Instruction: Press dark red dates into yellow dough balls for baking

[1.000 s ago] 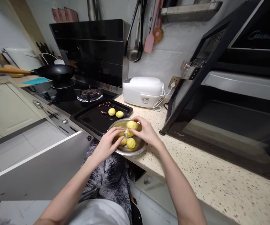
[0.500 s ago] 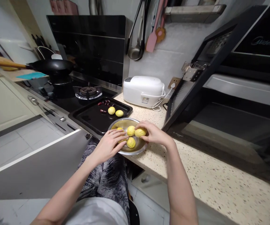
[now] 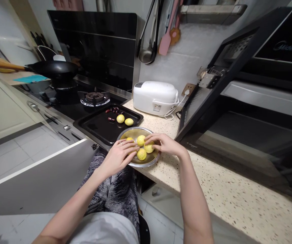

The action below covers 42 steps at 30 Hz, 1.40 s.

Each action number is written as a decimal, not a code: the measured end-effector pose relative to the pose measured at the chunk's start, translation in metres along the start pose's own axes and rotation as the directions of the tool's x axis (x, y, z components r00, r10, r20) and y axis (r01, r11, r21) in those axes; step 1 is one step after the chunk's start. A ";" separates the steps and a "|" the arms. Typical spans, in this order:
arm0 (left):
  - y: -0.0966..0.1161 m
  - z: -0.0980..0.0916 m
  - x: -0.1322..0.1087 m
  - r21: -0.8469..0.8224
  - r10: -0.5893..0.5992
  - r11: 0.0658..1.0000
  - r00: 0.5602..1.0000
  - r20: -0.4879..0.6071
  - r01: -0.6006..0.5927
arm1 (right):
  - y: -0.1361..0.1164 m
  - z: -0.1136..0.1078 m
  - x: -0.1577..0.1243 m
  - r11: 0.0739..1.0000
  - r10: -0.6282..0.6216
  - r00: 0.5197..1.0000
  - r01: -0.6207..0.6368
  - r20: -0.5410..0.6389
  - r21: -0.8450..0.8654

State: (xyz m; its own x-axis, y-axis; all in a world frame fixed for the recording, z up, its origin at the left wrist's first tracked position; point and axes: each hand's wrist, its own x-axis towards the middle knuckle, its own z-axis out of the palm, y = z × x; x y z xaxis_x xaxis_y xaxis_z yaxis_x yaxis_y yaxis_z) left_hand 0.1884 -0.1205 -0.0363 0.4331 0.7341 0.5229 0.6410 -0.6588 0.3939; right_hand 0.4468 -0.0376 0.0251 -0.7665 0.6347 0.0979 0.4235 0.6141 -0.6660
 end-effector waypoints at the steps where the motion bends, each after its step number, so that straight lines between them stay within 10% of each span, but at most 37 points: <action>1: 0.000 0.000 -0.001 -0.013 -0.006 1.000 1.000 -0.006 0.006 | 0.000 0.000 0.001 1.000 -0.004 0.999 0.004 -0.032 0.000; 12: -0.062 -0.022 0.037 -0.142 -0.084 0.988 0.983 -0.161 0.061 | 0.012 0.012 0.012 0.996 0.053 0.913 -0.077 -0.405 -0.042; 23: -0.149 -0.007 0.110 0.163 -0.017 0.986 0.964 0.264 -0.027 | 0.014 0.022 0.018 0.994 0.067 0.938 -0.094 -0.340 -0.062; 36: -0.139 -0.009 0.122 0.116 -0.008 0.993 0.992 0.124 -0.006 | 0.019 0.038 0.025 0.995 -0.067 0.969 0.048 -0.239 -0.086; 42: -0.100 -0.026 0.111 -0.340 -0.012 0.940 1.000 -0.027 0.002 | 0.017 0.038 0.025 0.993 -0.085 0.968 0.063 -0.234 -0.101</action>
State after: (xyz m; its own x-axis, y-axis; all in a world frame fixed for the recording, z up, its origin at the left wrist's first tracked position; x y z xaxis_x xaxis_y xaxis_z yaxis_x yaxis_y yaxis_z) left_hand 0.1558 0.0230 0.0019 0.4081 0.7373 0.5383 0.3882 -0.6738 0.6287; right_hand 0.4168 -0.0290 -0.0117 -0.6653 0.6723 0.3247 0.4208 0.6969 -0.5808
